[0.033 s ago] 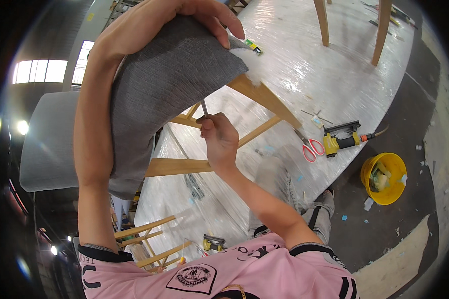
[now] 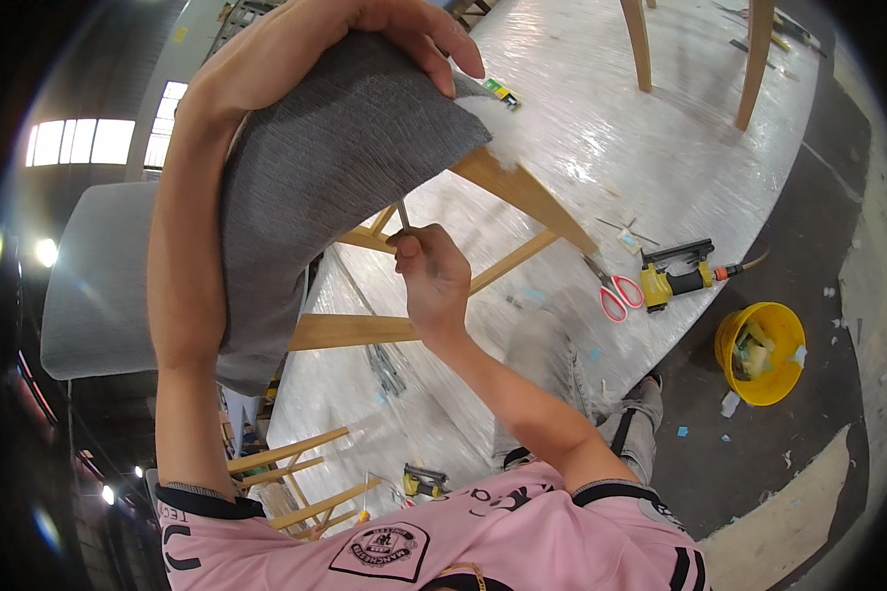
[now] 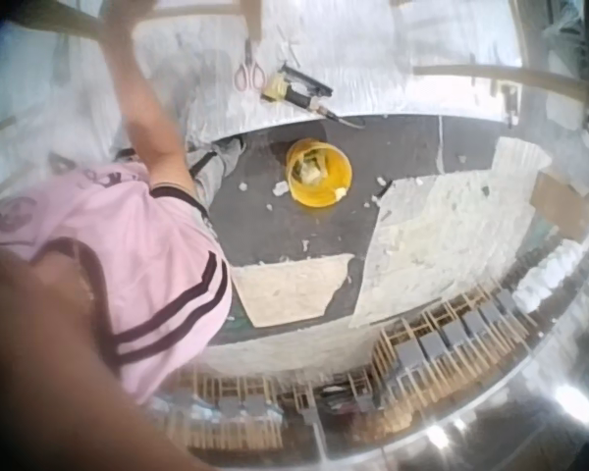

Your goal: The person stretches and secures gray fabric over a wooden chair frame, using a staple gun to fasten the fabric to the underside. The person repeatedly pulls, folds, and staples the fabric, then trims excess material with scissors.

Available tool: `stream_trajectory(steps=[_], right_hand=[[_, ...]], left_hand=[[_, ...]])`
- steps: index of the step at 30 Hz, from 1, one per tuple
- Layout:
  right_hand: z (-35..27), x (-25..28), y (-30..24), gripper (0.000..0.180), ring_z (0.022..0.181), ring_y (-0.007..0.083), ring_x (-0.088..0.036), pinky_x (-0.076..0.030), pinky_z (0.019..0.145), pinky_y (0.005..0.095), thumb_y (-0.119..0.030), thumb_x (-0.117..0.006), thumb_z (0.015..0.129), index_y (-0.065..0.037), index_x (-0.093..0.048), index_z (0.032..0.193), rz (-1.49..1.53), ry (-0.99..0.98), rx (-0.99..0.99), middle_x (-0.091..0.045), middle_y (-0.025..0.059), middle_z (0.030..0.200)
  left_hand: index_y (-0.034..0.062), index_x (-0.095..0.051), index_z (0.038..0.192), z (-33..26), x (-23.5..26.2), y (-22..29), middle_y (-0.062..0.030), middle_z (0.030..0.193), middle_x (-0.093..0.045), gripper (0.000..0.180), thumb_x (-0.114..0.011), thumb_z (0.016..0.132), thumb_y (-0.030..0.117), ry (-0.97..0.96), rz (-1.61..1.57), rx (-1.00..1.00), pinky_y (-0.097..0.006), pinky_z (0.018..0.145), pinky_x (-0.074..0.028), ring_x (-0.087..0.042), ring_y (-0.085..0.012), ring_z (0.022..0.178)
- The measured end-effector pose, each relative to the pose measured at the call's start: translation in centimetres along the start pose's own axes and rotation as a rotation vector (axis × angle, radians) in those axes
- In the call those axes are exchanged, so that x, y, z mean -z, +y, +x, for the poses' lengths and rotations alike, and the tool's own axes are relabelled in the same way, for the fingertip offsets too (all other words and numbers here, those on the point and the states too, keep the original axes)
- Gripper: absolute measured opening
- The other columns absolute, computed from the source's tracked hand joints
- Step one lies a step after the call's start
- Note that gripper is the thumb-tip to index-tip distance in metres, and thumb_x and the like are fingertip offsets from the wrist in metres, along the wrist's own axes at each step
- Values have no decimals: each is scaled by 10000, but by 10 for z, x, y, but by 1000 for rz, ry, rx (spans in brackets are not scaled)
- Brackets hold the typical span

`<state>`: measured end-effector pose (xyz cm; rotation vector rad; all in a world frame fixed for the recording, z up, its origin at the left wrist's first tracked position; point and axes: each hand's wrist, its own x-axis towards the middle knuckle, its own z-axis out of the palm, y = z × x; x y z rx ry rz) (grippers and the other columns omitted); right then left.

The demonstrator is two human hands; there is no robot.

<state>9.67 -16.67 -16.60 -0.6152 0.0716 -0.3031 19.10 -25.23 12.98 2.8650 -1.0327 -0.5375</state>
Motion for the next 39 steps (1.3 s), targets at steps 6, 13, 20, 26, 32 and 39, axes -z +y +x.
stream_trajectory(steps=[6,13,20,26,32,39], right_hand=[[-17,-1,-21,343,717,85,-524,-415,662,262,-333,-629,1056,-10,-695,959,-52,11,-26,-576,-3,771],[-21,-1,-42,371,705,73,-525,-419,654,255,-358,-622,1060,-13,-695,944,-14,-37,-143,-598,-1,798],[-11,-16,-29,367,743,87,-550,-452,682,258,-342,-632,1055,15,-680,984,127,-11,-100,-626,19,844],[-16,-20,-5,396,753,90,-543,-442,693,258,-370,-604,1066,7,-643,950,83,-33,-113,-599,18,845],[-8,-18,-14,380,749,94,-538,-435,689,264,-351,-590,1075,0,-643,939,114,-47,-59,-591,18,855],[-10,-19,-22,407,758,102,-549,-446,692,267,-360,-590,1074,14,-644,923,156,-73,-149,-599,26,845]], left_hand=[[33,-784,1132,0,-7,-10,-150,1078,-770,1151,-22,924,871,4,-61,-2,-360,1072,-419,-725,-191,1019],[46,-793,1133,4,-6,-5,-155,1069,-771,1132,-8,946,841,8,-39,-2,-349,1037,-429,-726,-193,1009],[33,-795,1120,6,-10,-7,-163,1021,-775,1143,-3,946,838,45,-48,8,-345,1033,-433,-727,-200,1004],[4,-786,1127,10,-6,-6,-180,1040,-770,1174,18,939,839,-1,-119,40,-353,1049,-431,-727,-210,996],[1,-780,1138,6,-7,-2,-175,1007,-776,1174,23,943,834,26,-52,33,-360,1068,-418,-721,-227,1002],[-15,-776,1130,9,-10,-5,-180,1006,-777,1160,7,956,823,73,-47,23,-366,1106,-387,-709,-244,1050]])
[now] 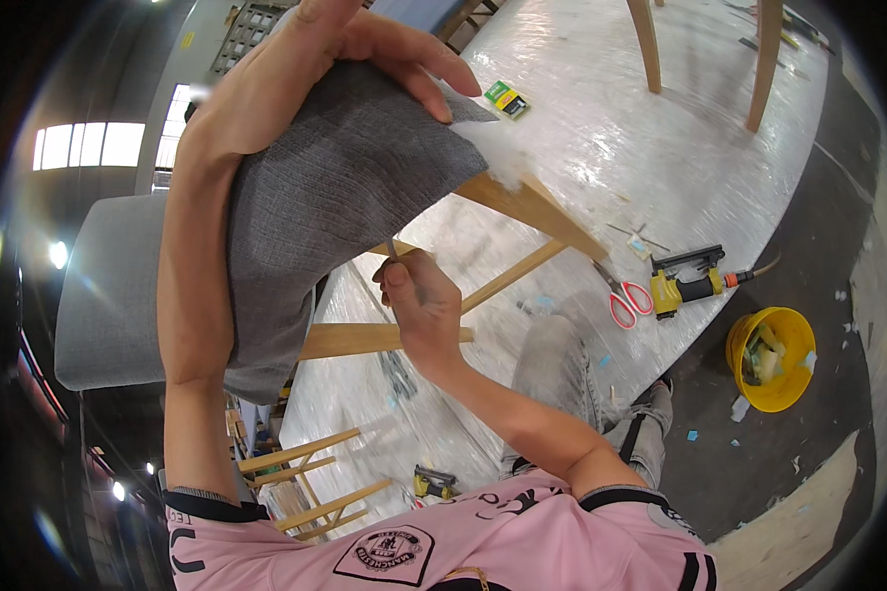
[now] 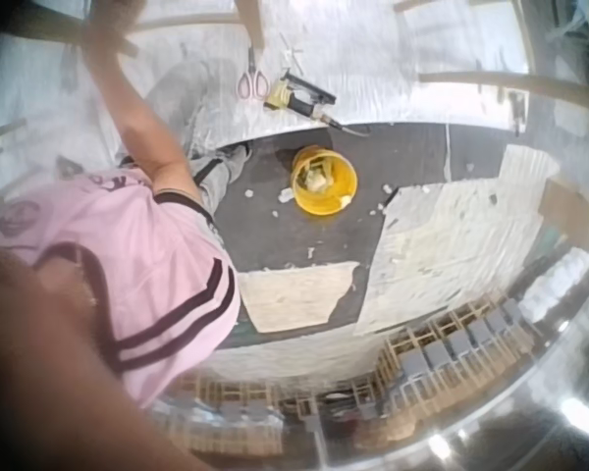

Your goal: The person stretches and secures gray fabric over a wooden chair frame, using a staple gun to fasten the fabric to the underside. The person repeatedly pulls, folds, and staples the fabric, then trims excess material with scissors.

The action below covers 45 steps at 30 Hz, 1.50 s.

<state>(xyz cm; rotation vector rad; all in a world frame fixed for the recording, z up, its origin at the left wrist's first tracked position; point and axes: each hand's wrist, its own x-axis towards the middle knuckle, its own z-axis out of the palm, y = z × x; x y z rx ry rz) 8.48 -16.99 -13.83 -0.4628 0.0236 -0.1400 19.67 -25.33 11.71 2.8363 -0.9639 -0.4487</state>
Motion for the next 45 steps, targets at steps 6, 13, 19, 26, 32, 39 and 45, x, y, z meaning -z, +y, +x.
stream_trajectory(steps=[6,13,19,26,32,39,45], right_hand=[[-29,-1,-19,377,760,108,-558,-454,692,279,-317,-585,1079,15,-643,910,157,-141,-224,-607,33,819],[-14,58,-7,131,737,106,-549,-428,662,278,-57,-618,988,20,-656,889,-90,-107,-85,-605,36,804],[-40,296,-26,161,711,158,-597,-472,679,305,-135,-657,976,9,-671,906,-897,119,-77,-644,72,771],[130,453,-86,335,921,381,-705,-547,798,451,-327,-600,1006,-34,-733,1100,-1856,208,-104,-739,185,956],[198,321,-109,372,829,280,-710,-547,720,386,-379,-590,1022,-26,-709,1026,-1493,18,266,-709,121,842],[141,65,-182,600,506,75,-499,-392,492,237,-598,-544,1034,-87,-595,723,-582,-395,-355,-571,-3,649],[148,65,-173,589,496,43,-442,-321,456,220,-586,-548,1036,-110,-567,690,-467,-433,-459,-519,-30,604]], left_hand=[[-62,-757,1131,2,33,-2,-208,1054,-764,1184,-18,945,844,-181,-461,341,-355,1055,-448,-719,-245,1027],[-77,-744,1141,9,4,-2,-217,1069,-757,1196,-22,937,855,-83,-211,177,-353,980,-514,-714,-279,1043],[-68,-750,1132,11,23,-1,-194,991,-764,1226,-17,906,888,-182,-168,111,-371,986,-511,-690,-316,1082],[21,-805,928,24,-6,-48,-145,782,-736,973,-237,986,808,-3,-178,-38,-397,805,-539,-711,-301,824],[-12,-806,994,25,1,-46,-171,889,-758,1050,-144,994,804,-109,-116,-37,-329,898,-528,-739,-261,825],[-25,-790,943,27,-4,-49,-178,860,-748,990,-195,1020,763,-102,-162,-98,-351,880,-529,-743,-255,833],[21,-749,1077,26,-4,-44,-123,802,-759,951,-196,1001,791,-71,-98,-73,-374,883,-526,-747,-263,874]])
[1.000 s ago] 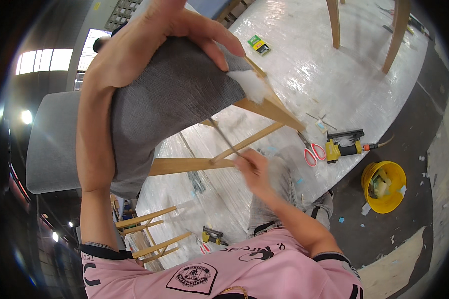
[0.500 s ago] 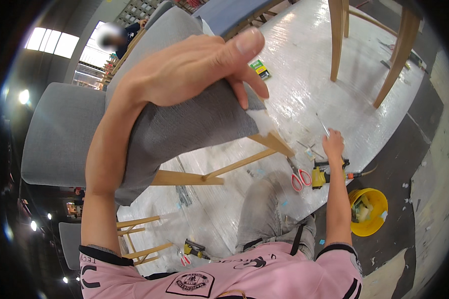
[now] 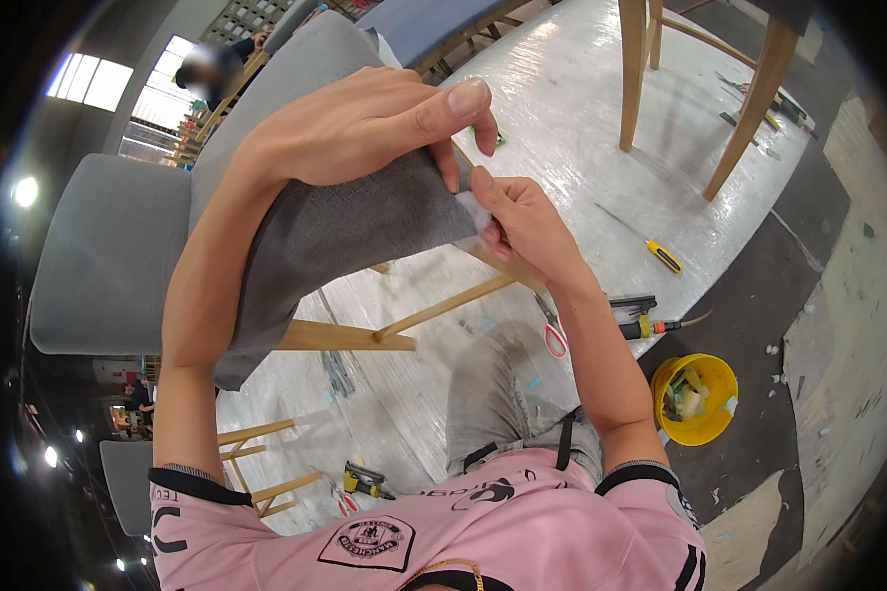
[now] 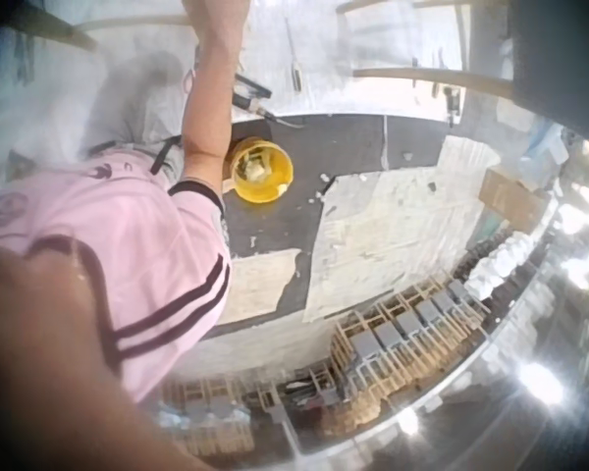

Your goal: The person stretches and secures gray fabric over a wooden chair frame, using a staple gun to fasten the fabric to the underside. The person repeatedly pulls, folds, and staples the fabric, then trims excess material with scissors.

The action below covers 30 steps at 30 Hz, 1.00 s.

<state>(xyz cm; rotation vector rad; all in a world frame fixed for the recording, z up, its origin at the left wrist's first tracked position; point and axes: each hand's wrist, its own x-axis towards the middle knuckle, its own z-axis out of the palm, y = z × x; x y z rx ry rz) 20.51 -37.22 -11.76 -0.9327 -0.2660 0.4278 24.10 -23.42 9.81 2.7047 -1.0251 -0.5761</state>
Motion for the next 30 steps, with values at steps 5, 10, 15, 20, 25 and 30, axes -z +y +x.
stream_trajectory(steps=[5,10,15,20,25,30], right_hand=[[8,-4,-4,472,506,25,-373,-248,441,201,-506,-555,1063,-122,-645,803,30,-25,-20,-476,-83,633],[5,-18,-10,440,590,46,-405,-332,564,224,-440,-608,1054,-70,-703,837,-177,130,52,-477,-70,671],[12,-7,12,394,812,50,-547,-429,808,253,-381,-633,1049,-17,-764,978,-219,152,368,-648,-32,842],[4,-23,19,383,984,84,-624,-454,948,263,-348,-635,1048,9,-773,1051,73,126,176,-732,37,1120],[8,-45,43,318,984,122,-659,-480,926,307,-295,-625,1054,-9,-758,1017,177,155,214,-728,54,1092],[3,-108,89,412,1219,182,-513,-342,1081,332,-306,-589,1074,41,-719,894,136,89,198,-585,116,1311]], left_hand=[[69,-747,1118,-1,-4,-3,-96,773,-755,936,-181,995,803,4,35,1,-385,864,-522,-725,-260,852],[45,-723,1145,-9,-3,1,-119,861,-765,772,-288,1047,675,54,-10,15,-379,902,-520,-718,-246,936],[35,-676,1209,-107,-41,-2,-153,1201,-729,341,-503,1061,288,826,-131,-210,-407,1015,-488,-669,-248,1173],[63,-670,1224,-212,-158,-80,-125,1298,-696,355,-422,1056,253,1575,662,368,-465,1152,-329,-594,-302,1274],[75,-672,1214,-229,-161,-131,-87,1290,-702,465,-325,1067,348,1568,941,314,-459,1139,-303,-571,-313,1266],[71,-664,1249,-281,-137,-203,-102,1311,-683,516,-290,1084,387,1592,855,213,-461,1126,-331,-574,-308,1267]])
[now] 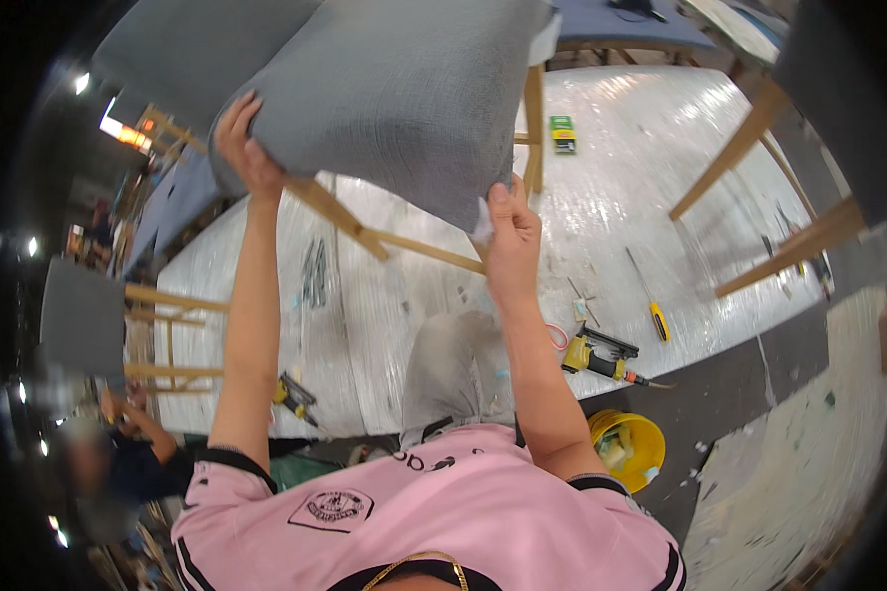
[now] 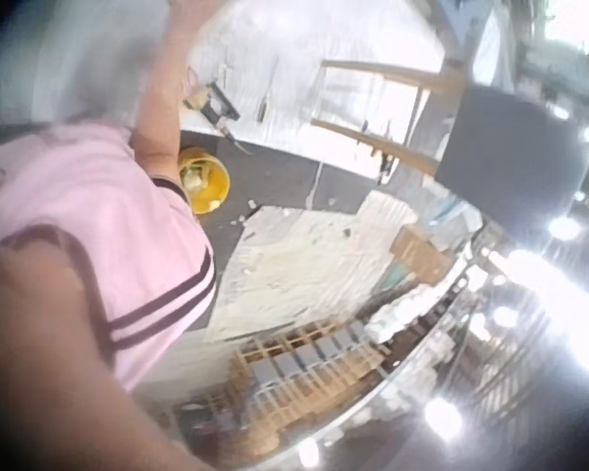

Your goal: The person stretches and secures gray fabric over a wooden chair frame, using a staple gun to fasten the fabric to the underside. The person repeatedly pulls, folds, and staples the fabric, then trims excess material with scissors.

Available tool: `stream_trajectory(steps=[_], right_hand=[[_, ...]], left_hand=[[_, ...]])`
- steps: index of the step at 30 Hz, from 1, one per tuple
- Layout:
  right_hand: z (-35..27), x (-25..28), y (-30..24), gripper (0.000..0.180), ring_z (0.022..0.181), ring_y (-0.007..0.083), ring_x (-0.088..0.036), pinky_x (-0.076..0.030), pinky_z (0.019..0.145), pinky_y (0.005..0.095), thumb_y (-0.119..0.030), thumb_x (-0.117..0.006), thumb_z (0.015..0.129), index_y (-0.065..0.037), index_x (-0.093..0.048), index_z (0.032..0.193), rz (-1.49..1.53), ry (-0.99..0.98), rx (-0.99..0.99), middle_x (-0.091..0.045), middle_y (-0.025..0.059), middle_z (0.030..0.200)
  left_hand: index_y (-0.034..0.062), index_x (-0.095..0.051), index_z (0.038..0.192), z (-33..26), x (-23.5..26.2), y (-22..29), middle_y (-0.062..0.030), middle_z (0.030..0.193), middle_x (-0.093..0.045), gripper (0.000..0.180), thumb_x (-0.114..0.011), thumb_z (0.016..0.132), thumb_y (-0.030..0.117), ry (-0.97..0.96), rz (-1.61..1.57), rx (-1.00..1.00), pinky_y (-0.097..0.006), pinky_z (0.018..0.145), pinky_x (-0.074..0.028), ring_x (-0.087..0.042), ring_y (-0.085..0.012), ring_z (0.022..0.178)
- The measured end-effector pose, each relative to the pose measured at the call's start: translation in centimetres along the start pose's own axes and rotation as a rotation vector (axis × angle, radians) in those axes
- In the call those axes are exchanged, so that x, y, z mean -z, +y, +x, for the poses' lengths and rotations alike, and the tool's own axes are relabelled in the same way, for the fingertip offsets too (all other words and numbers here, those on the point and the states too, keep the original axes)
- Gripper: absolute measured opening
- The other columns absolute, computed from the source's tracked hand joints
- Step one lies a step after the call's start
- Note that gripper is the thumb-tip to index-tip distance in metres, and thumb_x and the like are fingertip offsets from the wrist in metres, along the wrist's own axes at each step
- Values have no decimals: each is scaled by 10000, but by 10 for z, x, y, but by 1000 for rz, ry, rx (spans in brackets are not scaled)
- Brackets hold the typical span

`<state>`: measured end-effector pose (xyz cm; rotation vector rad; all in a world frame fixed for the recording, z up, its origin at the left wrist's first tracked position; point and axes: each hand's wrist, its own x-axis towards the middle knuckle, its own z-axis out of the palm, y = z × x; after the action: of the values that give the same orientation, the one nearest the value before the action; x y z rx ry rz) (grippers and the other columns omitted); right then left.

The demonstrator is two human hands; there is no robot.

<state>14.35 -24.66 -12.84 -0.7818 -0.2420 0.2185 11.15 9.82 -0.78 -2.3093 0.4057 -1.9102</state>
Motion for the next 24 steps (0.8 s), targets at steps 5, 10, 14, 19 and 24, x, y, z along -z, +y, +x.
stream_trajectory(steps=[5,10,14,19,24], right_hand=[[-28,-26,36,527,1198,228,-477,-332,1036,344,-329,-579,1078,34,-570,696,-302,-183,181,-553,159,1269],[-30,-25,39,536,1190,221,-475,-332,1037,343,-335,-592,1072,38,-577,688,-268,-186,188,-550,143,1252],[-28,-21,37,523,1195,220,-473,-317,1063,359,-344,-599,1068,24,-621,697,-185,-191,128,-582,126,1194],[-31,-20,45,342,1083,141,-547,-421,967,321,-312,-592,1075,5,-681,982,-69,-200,123,-607,48,1162],[-34,-21,52,518,1204,207,-434,-295,1049,353,-362,-626,1053,-30,-630,654,34,-171,73,-587,100,1073]], left_hand=[[53,-540,1410,-28,30,-10,-157,1487,-531,496,-331,1112,390,-8,24,363,-490,1188,-281,-484,-336,1369],[12,-498,1357,-76,42,162,-133,1403,-517,489,-473,1096,424,86,-509,1300,-405,1149,-309,-475,-239,1306],[31,-680,1016,-65,35,263,-29,1055,-652,476,-603,1041,500,-10,-1060,1556,-291,966,-407,-552,-119,1018],[102,-624,778,-42,35,267,43,840,-598,443,-672,1008,477,-113,-1080,1650,-250,812,-392,-500,-57,836],[109,-557,711,-51,30,269,64,771,-541,507,-663,1004,508,-77,-1045,1516,-247,724,-343,-434,-51,768]])
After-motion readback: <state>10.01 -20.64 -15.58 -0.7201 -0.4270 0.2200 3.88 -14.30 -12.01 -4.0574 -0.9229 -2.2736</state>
